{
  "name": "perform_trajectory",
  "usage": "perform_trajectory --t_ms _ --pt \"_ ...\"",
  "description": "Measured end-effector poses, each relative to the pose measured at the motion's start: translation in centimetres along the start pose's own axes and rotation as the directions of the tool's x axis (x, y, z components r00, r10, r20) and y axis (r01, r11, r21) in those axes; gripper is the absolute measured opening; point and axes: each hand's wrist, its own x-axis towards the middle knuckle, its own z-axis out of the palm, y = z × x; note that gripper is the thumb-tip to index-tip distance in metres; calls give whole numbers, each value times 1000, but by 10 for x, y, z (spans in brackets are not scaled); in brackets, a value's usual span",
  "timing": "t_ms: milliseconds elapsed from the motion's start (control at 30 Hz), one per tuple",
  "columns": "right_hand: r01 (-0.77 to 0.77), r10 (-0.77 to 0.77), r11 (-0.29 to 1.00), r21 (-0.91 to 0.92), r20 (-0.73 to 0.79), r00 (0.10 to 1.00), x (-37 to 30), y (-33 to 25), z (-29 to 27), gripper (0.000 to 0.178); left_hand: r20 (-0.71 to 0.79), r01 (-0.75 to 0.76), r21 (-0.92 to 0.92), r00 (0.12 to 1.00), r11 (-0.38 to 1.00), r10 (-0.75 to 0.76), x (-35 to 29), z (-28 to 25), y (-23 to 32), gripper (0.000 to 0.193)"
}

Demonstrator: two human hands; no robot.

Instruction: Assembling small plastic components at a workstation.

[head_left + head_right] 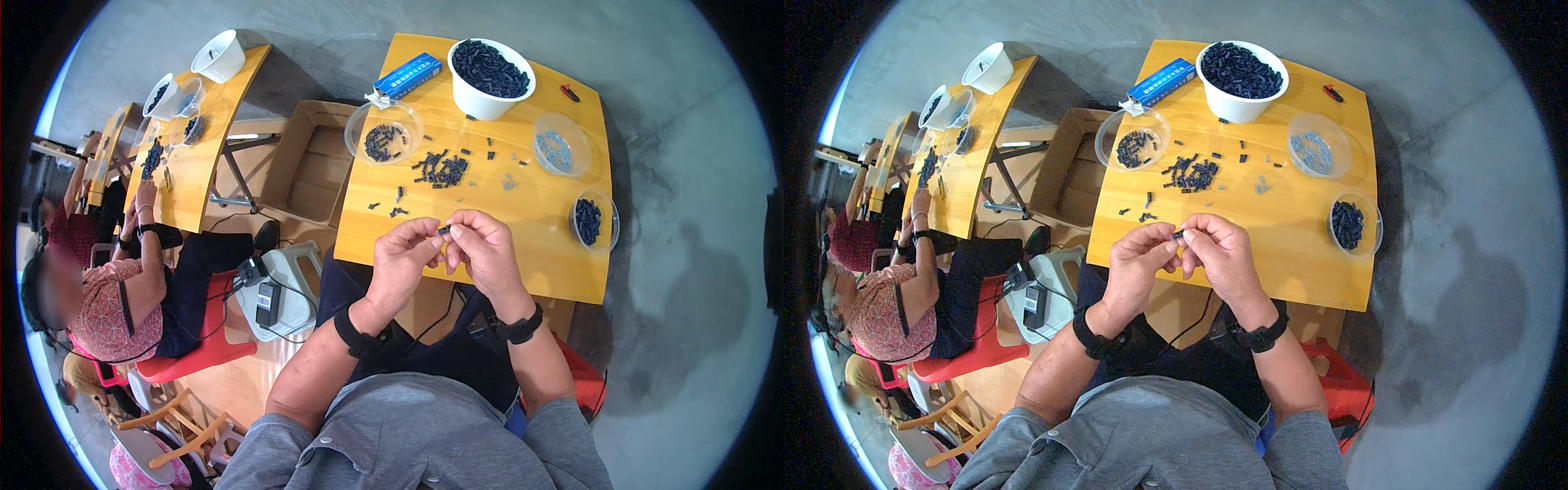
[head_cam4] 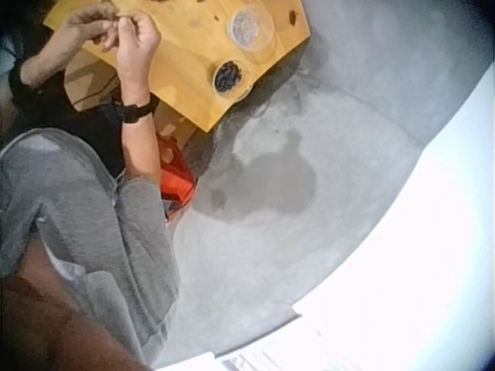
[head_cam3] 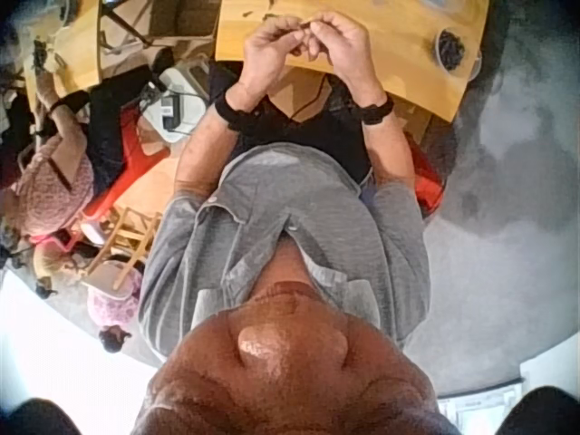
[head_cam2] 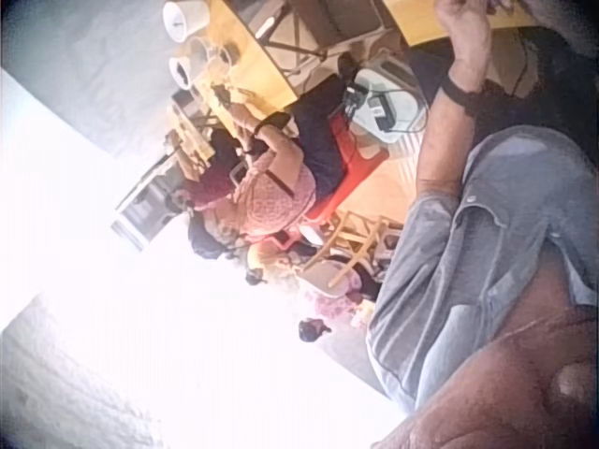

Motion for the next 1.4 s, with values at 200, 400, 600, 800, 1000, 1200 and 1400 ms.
perform_trajectory --t_ms 200,400,600,800,1000,1200,1400 --pt "-21 21 1000 11 20 1000 -9 -4 0 11 51 65 -50 997 997 -63 -7 -3 6 15" --pt "12 -2 970 -243 45 999 -15 -5 -4 10 169 253 -112 958 961 -233 -8 -11 18 12" --pt "105 -50 853 -511 120 992 -25 4 -1 9 297 426 -29 867 904 -399 -3 -30 8 11" --pt "67 -105 717 -694 -13 994 5 16 -33 9 233 507 27 835 862 -498 -4 -33 -2 15" --pt "184 -333 178 -967 117 936 47 19 -61 13 231 490 54 841 870 -488 -2 -36 -11 10" --pt "171 -273 104 -980 137 952 63 19 -58 12 235 478 -3 854 878 -464 -1 -36 -18 8" --pt "131 -206 2 -991 128 970 71 27 -60 12 190 464 41 866 885 -463 1 -36 -26 6"
